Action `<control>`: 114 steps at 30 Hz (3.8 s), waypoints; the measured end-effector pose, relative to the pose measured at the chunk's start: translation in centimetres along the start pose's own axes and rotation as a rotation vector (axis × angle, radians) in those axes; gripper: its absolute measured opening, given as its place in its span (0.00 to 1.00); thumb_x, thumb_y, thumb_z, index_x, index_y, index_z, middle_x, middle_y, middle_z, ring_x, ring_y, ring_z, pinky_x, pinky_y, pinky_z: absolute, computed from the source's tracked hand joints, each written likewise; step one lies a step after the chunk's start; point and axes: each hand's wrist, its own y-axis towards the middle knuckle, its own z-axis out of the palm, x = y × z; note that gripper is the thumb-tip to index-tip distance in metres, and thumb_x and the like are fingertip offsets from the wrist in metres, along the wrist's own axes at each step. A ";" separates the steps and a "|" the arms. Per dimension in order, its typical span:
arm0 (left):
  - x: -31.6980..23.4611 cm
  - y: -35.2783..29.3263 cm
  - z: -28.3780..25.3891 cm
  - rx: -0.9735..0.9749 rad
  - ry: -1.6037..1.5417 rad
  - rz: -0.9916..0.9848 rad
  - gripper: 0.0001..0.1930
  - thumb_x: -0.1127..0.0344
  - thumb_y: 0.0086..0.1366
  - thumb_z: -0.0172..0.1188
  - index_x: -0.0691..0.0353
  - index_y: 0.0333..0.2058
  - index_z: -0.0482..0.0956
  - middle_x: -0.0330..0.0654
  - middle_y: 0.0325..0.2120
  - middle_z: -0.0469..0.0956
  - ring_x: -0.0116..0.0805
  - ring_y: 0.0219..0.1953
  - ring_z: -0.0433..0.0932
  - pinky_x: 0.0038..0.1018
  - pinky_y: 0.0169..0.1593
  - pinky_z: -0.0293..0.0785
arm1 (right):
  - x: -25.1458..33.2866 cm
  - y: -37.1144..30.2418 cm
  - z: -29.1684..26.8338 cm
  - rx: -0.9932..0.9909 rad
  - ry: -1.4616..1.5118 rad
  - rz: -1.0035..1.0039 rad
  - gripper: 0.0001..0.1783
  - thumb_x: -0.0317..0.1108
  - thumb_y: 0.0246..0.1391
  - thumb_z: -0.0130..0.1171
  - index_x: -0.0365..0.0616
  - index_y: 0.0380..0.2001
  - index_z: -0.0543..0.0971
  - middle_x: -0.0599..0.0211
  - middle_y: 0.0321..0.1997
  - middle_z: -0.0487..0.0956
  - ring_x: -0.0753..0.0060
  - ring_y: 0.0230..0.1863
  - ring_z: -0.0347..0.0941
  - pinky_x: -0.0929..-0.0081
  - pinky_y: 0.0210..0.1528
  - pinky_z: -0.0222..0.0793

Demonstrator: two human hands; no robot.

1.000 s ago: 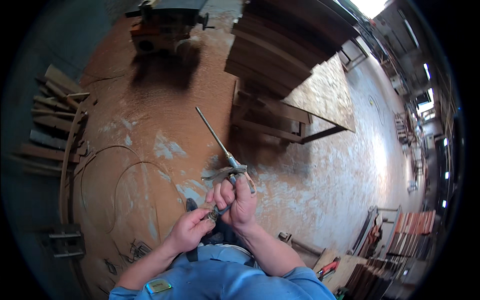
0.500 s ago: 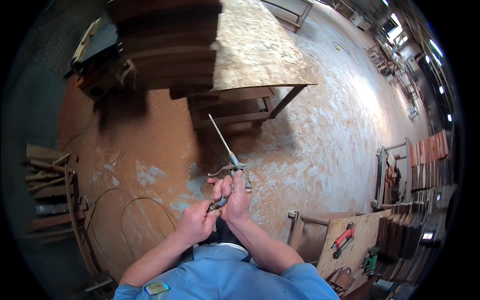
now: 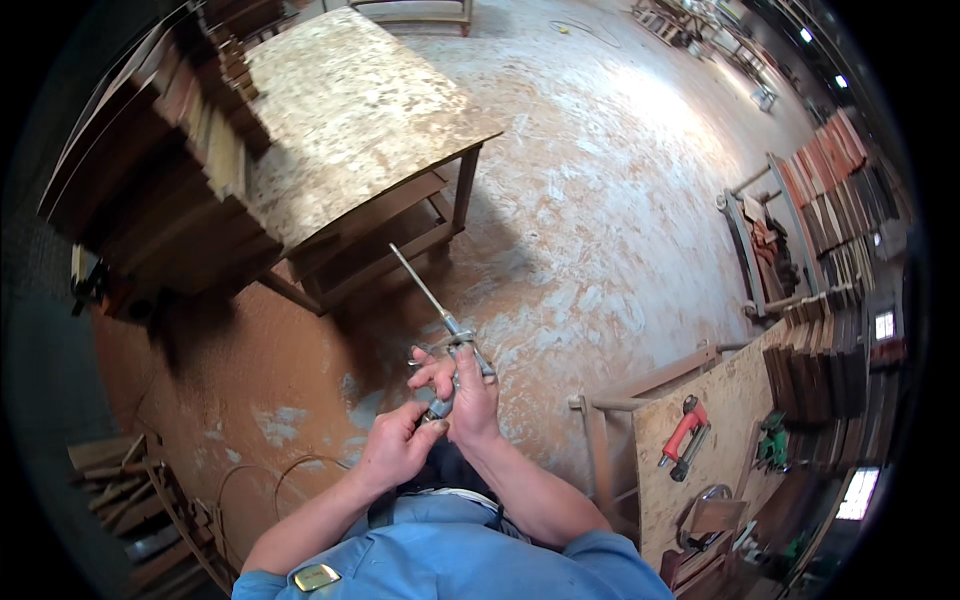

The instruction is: The person walks through a workshop, picks up a nail gun, and uses it to fasten wooden slats into a frame structure. They then move to a table saw and cut a wooden piece, placing the finished frame on a stack.

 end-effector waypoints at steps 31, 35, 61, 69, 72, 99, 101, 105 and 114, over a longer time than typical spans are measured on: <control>-3.6 22.4 10.1 1.040 -0.145 0.293 0.20 0.61 0.67 0.59 0.69 0.51 0.71 0.41 0.41 0.77 0.28 0.42 0.74 0.25 0.48 0.70 | 5.5 2.8 -10.8 -0.619 -0.516 -0.307 0.26 0.37 0.63 0.53 0.34 0.60 0.67 0.55 0.59 0.73 0.67 0.60 0.69 0.70 0.63 0.63; -2.9 17.9 14.6 1.015 -0.074 0.331 0.22 0.75 0.60 0.61 0.68 0.53 0.67 0.45 0.39 0.78 0.31 0.40 0.76 0.27 0.45 0.72 | 7.9 -3.3 -14.5 -0.748 -0.441 -0.305 0.22 0.37 0.63 0.54 0.37 0.56 0.72 0.62 0.50 0.79 0.72 0.52 0.74 0.74 0.54 0.69; 7.5 4.1 40.5 1.191 1.174 0.301 0.20 0.57 0.60 0.58 0.59 0.49 0.75 0.50 0.45 0.79 0.50 0.46 0.79 0.42 0.48 0.75 | 30.6 -43.0 -36.9 -1.288 -0.324 -0.421 0.07 0.32 0.64 0.50 0.43 0.43 0.71 0.75 0.21 0.69 0.88 0.15 0.62 0.86 0.15 0.59; 2.4 6.6 41.9 1.173 0.769 0.327 0.19 0.62 0.62 0.59 0.65 0.49 0.75 0.51 0.35 0.82 0.48 0.39 0.82 0.36 0.44 0.77 | 21.1 -35.2 -44.2 -1.340 -0.163 -0.364 0.10 0.34 0.62 0.54 0.45 0.26 0.70 0.76 0.18 0.68 0.87 0.14 0.62 0.84 0.12 0.56; 1.5 9.7 42.6 1.168 0.751 0.389 0.19 0.62 0.62 0.59 0.66 0.49 0.75 0.51 0.35 0.82 0.47 0.39 0.82 0.36 0.43 0.77 | 19.9 -33.1 -45.9 -1.355 -0.026 -0.358 0.12 0.37 0.61 0.55 0.45 0.26 0.70 0.75 0.18 0.68 0.85 0.13 0.60 0.82 0.11 0.55; 2.7 61.7 23.3 0.742 0.979 0.014 0.19 0.51 0.59 0.57 0.54 0.44 0.82 0.47 0.42 0.81 0.47 0.46 0.79 0.39 0.52 0.75 | 16.6 -12.2 -55.3 -1.635 -1.619 0.495 0.24 0.33 0.39 0.62 0.40 0.43 0.73 0.44 0.35 0.77 0.35 0.42 0.73 0.48 0.43 0.69; 4.1 64.1 25.5 0.709 0.945 -0.047 0.24 0.45 0.59 0.56 0.54 0.47 0.81 0.47 0.44 0.81 0.47 0.47 0.79 0.38 0.53 0.74 | 19.9 -12.9 -53.4 -1.344 -1.464 0.760 0.27 0.44 0.50 0.58 0.40 0.51 0.71 0.41 0.36 0.78 0.38 0.40 0.75 0.49 0.41 0.71; 0.2 69.6 33.2 0.814 0.863 -0.005 0.28 0.44 0.61 0.55 0.56 0.53 0.76 0.49 0.45 0.80 0.49 0.50 0.77 0.39 0.55 0.73 | 30.7 -5.3 -51.7 -1.320 -1.431 0.853 0.22 0.44 0.52 0.58 0.41 0.46 0.74 0.50 0.31 0.77 0.47 0.34 0.73 0.56 0.35 0.68; -13.5 92.2 50.2 0.851 0.675 0.395 0.17 0.54 0.63 0.56 0.61 0.43 0.77 0.49 0.32 0.81 0.50 0.34 0.80 0.39 0.38 0.76 | 58.4 31.2 -58.2 -1.183 -0.809 0.253 0.15 0.44 0.56 0.57 0.43 0.33 0.80 0.69 0.20 0.74 0.68 0.19 0.69 0.72 0.19 0.61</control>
